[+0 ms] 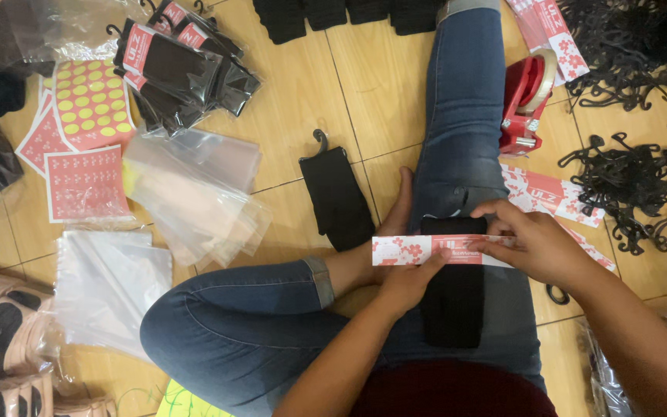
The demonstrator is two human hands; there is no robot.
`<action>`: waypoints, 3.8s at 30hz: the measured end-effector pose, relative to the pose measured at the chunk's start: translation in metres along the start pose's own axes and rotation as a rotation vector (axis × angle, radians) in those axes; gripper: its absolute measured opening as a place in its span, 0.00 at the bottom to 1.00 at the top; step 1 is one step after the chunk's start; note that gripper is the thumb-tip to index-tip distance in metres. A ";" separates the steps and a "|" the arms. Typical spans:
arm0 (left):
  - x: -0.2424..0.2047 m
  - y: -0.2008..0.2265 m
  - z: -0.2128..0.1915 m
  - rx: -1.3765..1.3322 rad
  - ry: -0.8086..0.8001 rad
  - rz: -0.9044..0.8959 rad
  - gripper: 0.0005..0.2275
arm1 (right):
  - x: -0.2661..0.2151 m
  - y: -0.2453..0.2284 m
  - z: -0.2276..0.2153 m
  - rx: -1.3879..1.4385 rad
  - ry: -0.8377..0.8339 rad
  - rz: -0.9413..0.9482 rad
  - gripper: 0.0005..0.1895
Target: The person packages individual black socks by hand. The person places a folded sock into a clear plastic bag, seals the bag by peeling an adhesive strip, and applies a printed brand label around the finished package.
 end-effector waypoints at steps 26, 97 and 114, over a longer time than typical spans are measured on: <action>-0.024 0.053 -0.018 -0.542 0.025 -0.065 0.34 | -0.034 -0.012 0.061 0.869 0.649 0.095 0.42; -0.069 0.088 -0.072 -0.248 -0.452 0.982 0.49 | -0.026 0.030 0.043 0.751 0.524 -0.128 0.11; 0.022 -0.072 -0.513 0.380 1.076 -0.680 0.19 | 0.006 0.057 0.014 0.287 0.503 0.392 0.17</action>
Point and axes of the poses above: each hand's wrist, its own x-axis towards the middle knuckle, its own z-axis out of the palm, y = z × x, the point moved 4 cm from there along x, towards the middle knuckle, and after that the axes turned 13 degrees about -z, right-handed, at the moved point
